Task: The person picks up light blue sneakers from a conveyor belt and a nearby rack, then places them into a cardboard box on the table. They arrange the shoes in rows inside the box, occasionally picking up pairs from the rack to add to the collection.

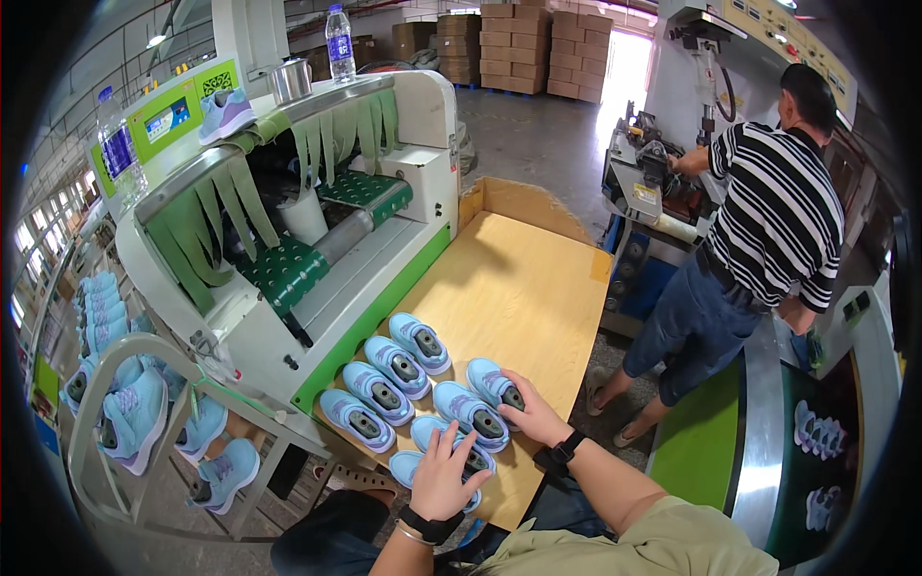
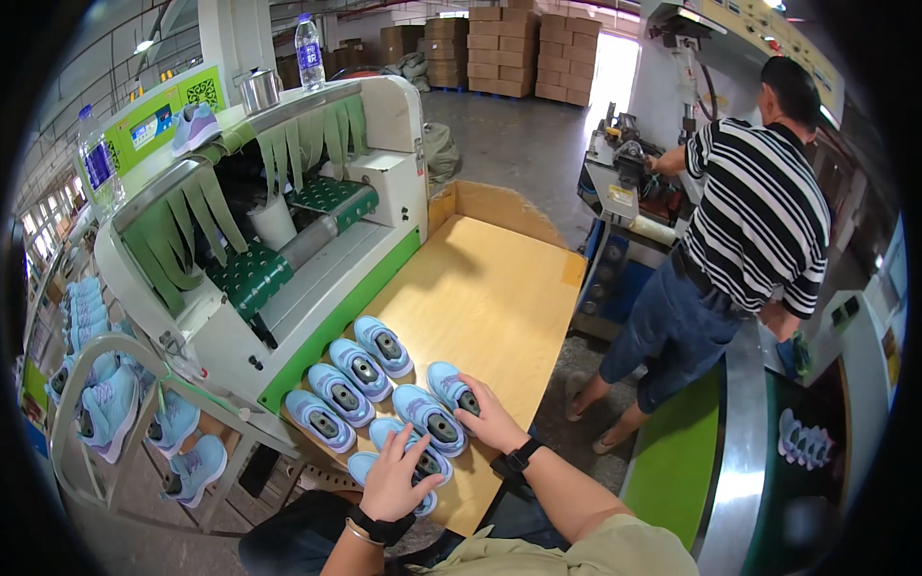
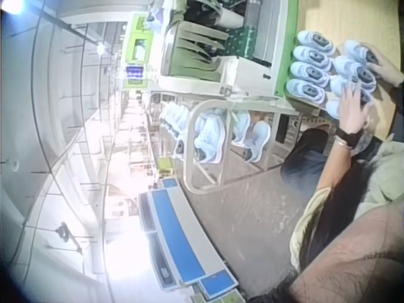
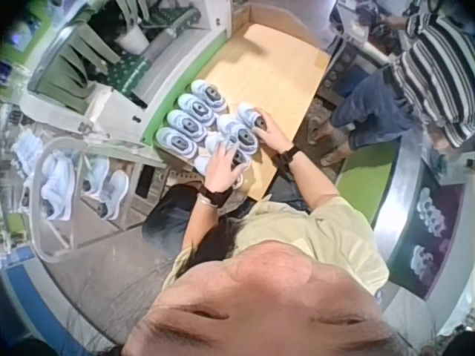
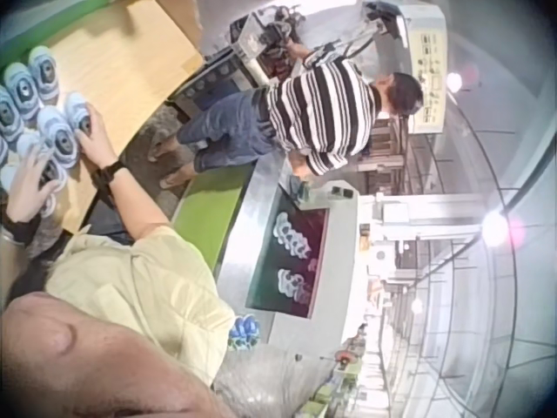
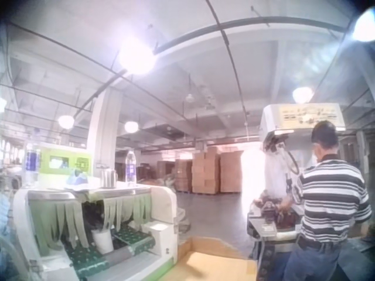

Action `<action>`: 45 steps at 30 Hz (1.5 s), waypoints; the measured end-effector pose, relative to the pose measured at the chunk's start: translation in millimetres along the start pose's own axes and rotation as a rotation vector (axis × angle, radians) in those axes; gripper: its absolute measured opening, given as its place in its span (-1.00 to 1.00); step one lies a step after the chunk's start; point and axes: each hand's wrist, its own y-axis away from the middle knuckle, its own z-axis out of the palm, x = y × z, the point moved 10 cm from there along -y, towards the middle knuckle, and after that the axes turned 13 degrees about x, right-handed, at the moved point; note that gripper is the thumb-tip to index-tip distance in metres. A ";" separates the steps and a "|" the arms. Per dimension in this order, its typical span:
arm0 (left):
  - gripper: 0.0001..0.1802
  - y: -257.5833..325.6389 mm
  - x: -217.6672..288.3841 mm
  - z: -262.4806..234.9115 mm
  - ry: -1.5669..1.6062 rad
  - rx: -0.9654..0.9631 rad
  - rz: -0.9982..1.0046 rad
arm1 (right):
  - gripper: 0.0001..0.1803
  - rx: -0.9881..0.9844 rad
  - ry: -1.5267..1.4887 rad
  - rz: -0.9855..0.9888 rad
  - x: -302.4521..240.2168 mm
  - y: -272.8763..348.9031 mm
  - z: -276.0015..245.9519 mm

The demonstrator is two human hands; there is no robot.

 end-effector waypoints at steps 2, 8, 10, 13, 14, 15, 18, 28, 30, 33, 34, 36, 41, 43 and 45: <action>-0.25 -0.8 0.5 0.1 -0.002 0.015 0.015 | -0.23 0.011 -0.006 0.001 -1.8 -1.0 -1.4; -0.25 -0.9 1.3 -1.6 -0.004 0.015 0.025 | -0.24 0.005 -0.020 -0.004 -3.4 -0.9 -2.0; -0.25 0.9 0.4 -2.5 -0.004 0.014 0.018 | -0.23 -0.003 -0.008 -0.005 -3.6 -0.7 0.6; -0.23 -0.8 -1.1 0.8 0.009 -0.023 -0.012 | -0.23 -0.003 -0.014 0.020 -3.1 -2.1 -0.9; -0.23 -0.6 -1.5 0.9 0.008 -0.028 -0.016 | -0.23 -0.001 -0.018 0.032 -2.4 -1.8 -1.7; -0.23 -0.3 -1.9 1.1 0.006 -0.033 -0.020 | -0.23 -0.003 -0.016 0.026 -3.0 -0.5 -0.3; -0.24 -0.8 -1.0 1.5 0.002 -0.036 -0.024 | -0.23 -0.001 -0.005 0.004 -6.0 -1.1 -1.1; -0.22 -0.6 -1.9 3.7 -0.013 -0.056 -0.028 | -0.23 -0.026 -0.024 0.040 2.1 -0.4 0.7; -0.22 0.1 -3.2 2.8 -0.025 -0.059 -0.032 | -0.23 -0.027 -0.023 0.043 1.3 -0.1 2.3; -0.21 0.5 -3.3 3.0 -0.026 -0.062 -0.036 | -0.23 -0.022 -0.044 0.042 0.6 0.0 1.9; -0.21 0.6 -4.0 3.8 -0.028 -0.061 -0.033 | -0.24 -0.016 -0.049 0.041 0.1 -0.3 1.8; -0.21 1.0 -4.6 3.9 -0.030 -0.060 -0.032 | -0.25 -0.003 -0.058 0.040 -0.7 -0.7 1.8; -0.22 0.1 -3.1 2.5 -0.032 -0.057 -0.026 | -0.25 -0.004 -0.063 0.047 -1.7 -0.5 0.9; -0.22 -0.1 -2.5 2.2 -0.028 -0.052 -0.021 | -0.24 -0.014 -0.056 0.051 -2.0 -0.2 0.9; -0.22 -0.5 -2.2 1.9 -0.026 -0.049 -0.019 | -0.23 -0.031 -0.042 0.053 -1.4 0.0 1.7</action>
